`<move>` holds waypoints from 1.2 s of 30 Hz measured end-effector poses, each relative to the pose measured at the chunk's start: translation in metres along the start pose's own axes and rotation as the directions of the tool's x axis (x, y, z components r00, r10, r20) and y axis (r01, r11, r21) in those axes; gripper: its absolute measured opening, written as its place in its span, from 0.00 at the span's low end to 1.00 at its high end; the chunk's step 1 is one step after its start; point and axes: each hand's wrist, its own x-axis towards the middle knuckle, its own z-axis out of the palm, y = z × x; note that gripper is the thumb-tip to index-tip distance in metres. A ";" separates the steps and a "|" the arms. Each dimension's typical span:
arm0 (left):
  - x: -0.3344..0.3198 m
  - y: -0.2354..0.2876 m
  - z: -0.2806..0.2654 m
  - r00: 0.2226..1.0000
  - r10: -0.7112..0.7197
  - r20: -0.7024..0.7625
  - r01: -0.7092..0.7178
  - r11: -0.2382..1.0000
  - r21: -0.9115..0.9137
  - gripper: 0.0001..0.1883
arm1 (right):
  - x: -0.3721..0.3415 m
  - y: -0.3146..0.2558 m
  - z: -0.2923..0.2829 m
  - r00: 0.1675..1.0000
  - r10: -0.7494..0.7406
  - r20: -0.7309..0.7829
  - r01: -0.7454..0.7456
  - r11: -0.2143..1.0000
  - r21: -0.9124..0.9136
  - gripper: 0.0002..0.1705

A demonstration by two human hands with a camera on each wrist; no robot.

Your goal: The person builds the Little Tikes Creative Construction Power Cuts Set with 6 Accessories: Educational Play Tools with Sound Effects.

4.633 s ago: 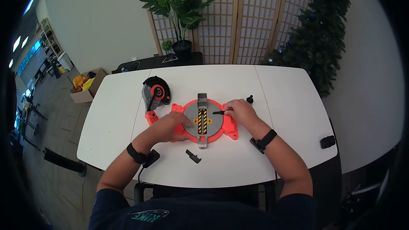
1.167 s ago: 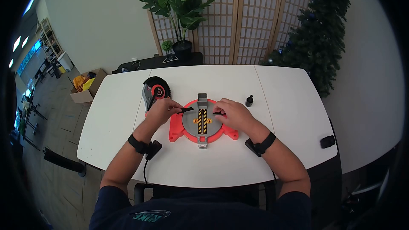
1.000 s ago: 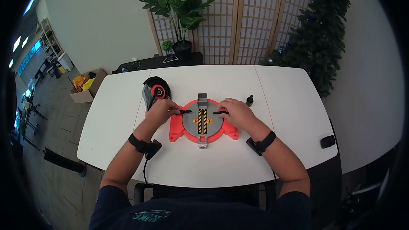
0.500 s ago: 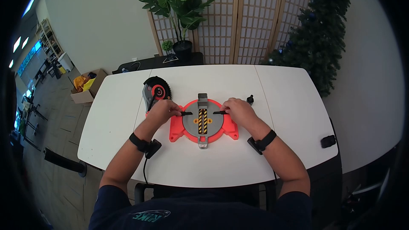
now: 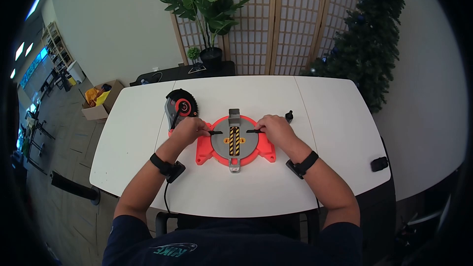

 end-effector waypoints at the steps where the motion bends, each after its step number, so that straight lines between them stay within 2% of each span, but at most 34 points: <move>1: 0.000 -0.001 0.000 1.000 0.028 -0.005 -0.028 1.000 0.009 0.08 | 0.000 0.000 0.000 1.000 -0.002 -0.002 0.002 1.000 -0.001 0.09; 5: 0.001 0.000 -0.001 0.998 0.063 -0.001 -0.063 0.995 0.082 0.08 | -0.001 0.000 0.000 1.000 -0.027 -0.013 0.027 1.000 0.011 0.09; 11: 0.001 0.004 -0.003 0.999 0.044 0.030 -0.048 0.984 0.170 0.09 | -0.002 0.003 0.000 0.998 -0.051 -0.021 0.052 0.998 0.042 0.09; 15: 0.002 0.003 -0.003 0.998 0.057 0.024 -0.061 0.982 0.177 0.10 | -0.002 0.006 0.003 0.998 -0.049 -0.029 0.051 0.995 0.086 0.09; 17: 0.002 0.000 -0.002 0.992 0.124 0.007 -0.123 0.976 0.179 0.10 | -0.002 0.007 0.004 0.998 -0.047 -0.030 0.051 0.991 0.120 0.10; 20: 0.001 0.001 -0.003 0.989 0.147 0.003 -0.146 0.974 0.172 0.10 | -0.001 0.009 0.004 0.998 -0.060 -0.027 0.062 0.993 0.104 0.10; 23: 0.001 0.003 -0.003 0.995 0.103 0.015 -0.104 0.980 0.168 0.10 | -0.001 0.009 0.005 0.998 -0.062 -0.030 0.064 0.994 0.087 0.09; 36: -0.003 0.000 0.001 0.998 0.066 0.001 -0.066 0.992 0.110 0.09 | -0.004 0.005 0.000 0.999 -0.047 -0.013 0.048 0.996 0.074 0.10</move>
